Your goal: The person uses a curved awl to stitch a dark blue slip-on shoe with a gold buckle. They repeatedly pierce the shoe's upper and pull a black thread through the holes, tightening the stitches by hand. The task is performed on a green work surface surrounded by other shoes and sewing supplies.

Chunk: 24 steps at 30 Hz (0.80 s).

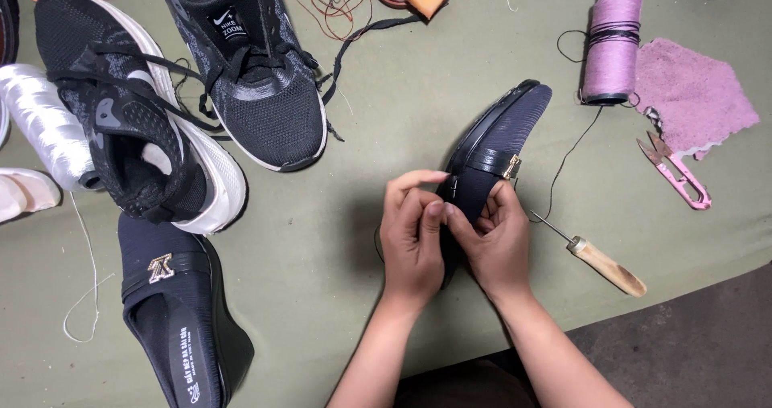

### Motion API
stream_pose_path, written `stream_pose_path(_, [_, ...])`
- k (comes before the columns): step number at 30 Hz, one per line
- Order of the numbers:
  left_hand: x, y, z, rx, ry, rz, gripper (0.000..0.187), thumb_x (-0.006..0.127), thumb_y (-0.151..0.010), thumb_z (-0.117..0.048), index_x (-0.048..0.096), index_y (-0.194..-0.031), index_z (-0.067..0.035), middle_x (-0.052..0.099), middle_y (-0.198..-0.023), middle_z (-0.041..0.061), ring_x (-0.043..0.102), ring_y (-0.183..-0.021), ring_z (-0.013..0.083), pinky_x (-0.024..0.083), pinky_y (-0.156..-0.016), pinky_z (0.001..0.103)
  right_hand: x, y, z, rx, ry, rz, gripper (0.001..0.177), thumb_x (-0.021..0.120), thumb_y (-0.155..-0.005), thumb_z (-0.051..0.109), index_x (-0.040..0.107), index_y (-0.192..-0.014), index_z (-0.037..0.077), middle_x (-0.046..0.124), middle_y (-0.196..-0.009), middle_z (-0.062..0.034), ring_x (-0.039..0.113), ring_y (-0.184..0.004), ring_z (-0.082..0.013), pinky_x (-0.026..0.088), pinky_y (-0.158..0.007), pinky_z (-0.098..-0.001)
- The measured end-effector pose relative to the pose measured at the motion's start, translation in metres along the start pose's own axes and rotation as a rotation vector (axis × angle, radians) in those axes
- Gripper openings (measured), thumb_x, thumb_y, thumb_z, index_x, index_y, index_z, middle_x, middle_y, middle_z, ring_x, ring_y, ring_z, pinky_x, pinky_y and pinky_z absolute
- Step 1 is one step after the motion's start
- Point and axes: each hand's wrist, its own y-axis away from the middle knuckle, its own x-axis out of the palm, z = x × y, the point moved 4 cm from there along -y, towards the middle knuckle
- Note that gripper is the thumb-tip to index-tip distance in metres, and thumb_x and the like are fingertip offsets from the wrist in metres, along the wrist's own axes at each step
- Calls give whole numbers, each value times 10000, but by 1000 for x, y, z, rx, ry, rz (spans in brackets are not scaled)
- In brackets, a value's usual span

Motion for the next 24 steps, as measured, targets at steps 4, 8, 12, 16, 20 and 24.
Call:
stream_pose_path(4, [10, 0, 9, -96, 170, -26, 400, 444, -1110, -205, 517, -727, -112, 645, -717, 49, 573, -673, 181, 502, -698, 313, 0, 1, -2, -48, -16, -25, 265, 820, -890, 155, 578, -973, 88, 593, -699, 0, 548, -631, -9, 528, -578, -165])
stream_pose_path(8, [10, 3, 21, -118, 200, -51, 381, 411, -1123, -162, 482, -752, -109, 552, -688, 32, 464, -669, 130, 474, -687, 294, -1, -2, -14, -102, -14, -19, 294, 833, -882, 166, 555, -943, 92, 554, -689, 13, 514, -609, -12, 496, -540, -160])
stream_pose_path(12, [8, 3, 19, -119, 237, -60, 384, 402, -1126, -149, 459, -749, -107, 516, -686, 22, 454, -673, 129, 464, -694, 283, 0, -5, -16, -138, 33, -37, 326, 825, -896, 149, 507, -878, 79, 447, -647, 13, 449, -556, -6, 445, -501, -160])
stream_pose_path(16, [5, 4, 21, -144, 212, -71, 377, 412, -1124, -156, 467, -755, -105, 532, -709, 30, 484, -698, 143, 480, -725, 288, 1, -7, -22, -119, -4, -15, 322, 839, -884, 142, 526, -902, 68, 421, -648, 11, 455, -541, -27, 440, -493, -164])
stream_pose_path(20, [5, 2, 18, -149, 214, -70, 378, 422, -1126, -143, 472, -753, -108, 530, -715, 21, 486, -709, 130, 488, -746, 291, -3, -6, -25, -148, -76, -13, 320, 817, -916, 148, 507, -868, 85, 378, -631, 39, 416, -528, -1, 387, -480, -147])
stream_pose_path(24, [4, 0, 13, -151, 147, -71, 380, 391, -1131, -136, 450, -756, -115, 525, -705, 25, 471, -697, 127, 483, -726, 302, -4, -2, -24, -172, -408, -3, 283, 577, -1091, 271, 487, -863, 130, 314, -607, 46, 288, -529, -25, 250, -489, -169])
